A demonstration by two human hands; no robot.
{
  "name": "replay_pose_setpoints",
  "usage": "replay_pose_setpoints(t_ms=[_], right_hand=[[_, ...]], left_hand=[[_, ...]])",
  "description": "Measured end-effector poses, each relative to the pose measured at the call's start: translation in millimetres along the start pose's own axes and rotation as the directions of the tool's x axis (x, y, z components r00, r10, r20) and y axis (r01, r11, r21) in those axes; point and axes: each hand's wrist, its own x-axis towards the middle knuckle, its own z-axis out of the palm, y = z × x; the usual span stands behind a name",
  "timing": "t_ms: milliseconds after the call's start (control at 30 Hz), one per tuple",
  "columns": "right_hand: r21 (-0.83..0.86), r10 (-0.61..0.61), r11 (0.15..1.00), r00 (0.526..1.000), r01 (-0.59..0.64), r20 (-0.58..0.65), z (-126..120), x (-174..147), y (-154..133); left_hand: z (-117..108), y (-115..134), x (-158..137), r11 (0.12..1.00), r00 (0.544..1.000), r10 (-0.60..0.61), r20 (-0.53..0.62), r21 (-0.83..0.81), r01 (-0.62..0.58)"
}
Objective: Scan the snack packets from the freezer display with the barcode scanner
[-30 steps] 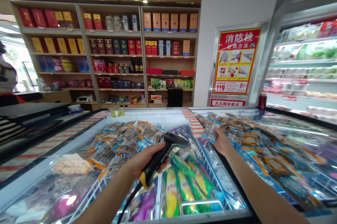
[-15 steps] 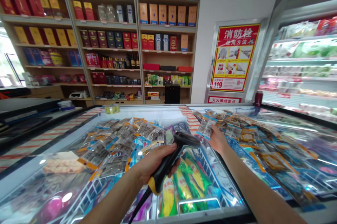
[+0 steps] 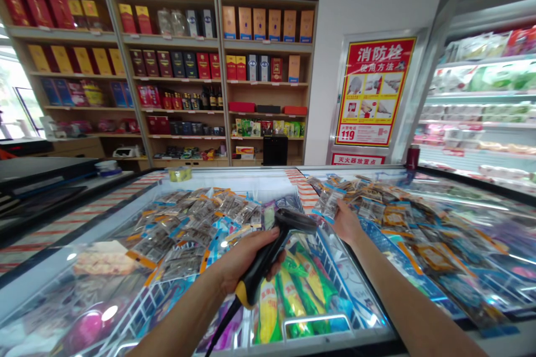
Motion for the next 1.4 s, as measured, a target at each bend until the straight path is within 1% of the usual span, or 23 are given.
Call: replay_pose_setpoints(t_ms=[167,333,467,700,900,1167,1300,1400], right_hand=[[-0.009,-0.004,1.0,1.0,0.004,0.001,-2,1,0],[-0.005,-0.032,0.999,0.999,0.032,-0.004,0,1,0],[-0.011,-0.034,0.999,0.999,0.034,0.001,-3,2,0],[-0.026,0.005,1.0,1.0,-0.004,0.013,-10,6,1],[-0.018,-0.001,1.0,1.0,0.001,-0.007,-11,5,2],[-0.022,-0.002,1.0,1.0,0.002,-0.001,-13,6,2],[0.002,0.016,1.0,1.0,-0.016,0.01,-11,6,2],[0.01,0.021,1.0,1.0,-0.021,0.019,-11,6,3]], left_hand=[[0,-1,0,1.0,1.0,-0.019,-0.016,-0.007,0.019],[0,-2,-1,1.0,1.0,0.013,0.005,0.021,-0.013],[-3,-3,-3,1.0,1.0,0.012,-0.017,0.014,-0.012],[-4,-1,-7,1.0,1.0,0.025,-0.014,-0.014,-0.025],[-4,1,-8,0.999,0.999,0.046,0.005,-0.025,-0.046],[-5,2,-10,0.999,0.998,0.023,-0.057,-0.031,-0.025],[-4,2,-9,0.999,0.997,0.042,-0.063,-0.028,-0.044],[-6,2,-8,0.998,0.997,0.062,-0.04,-0.018,-0.063]])
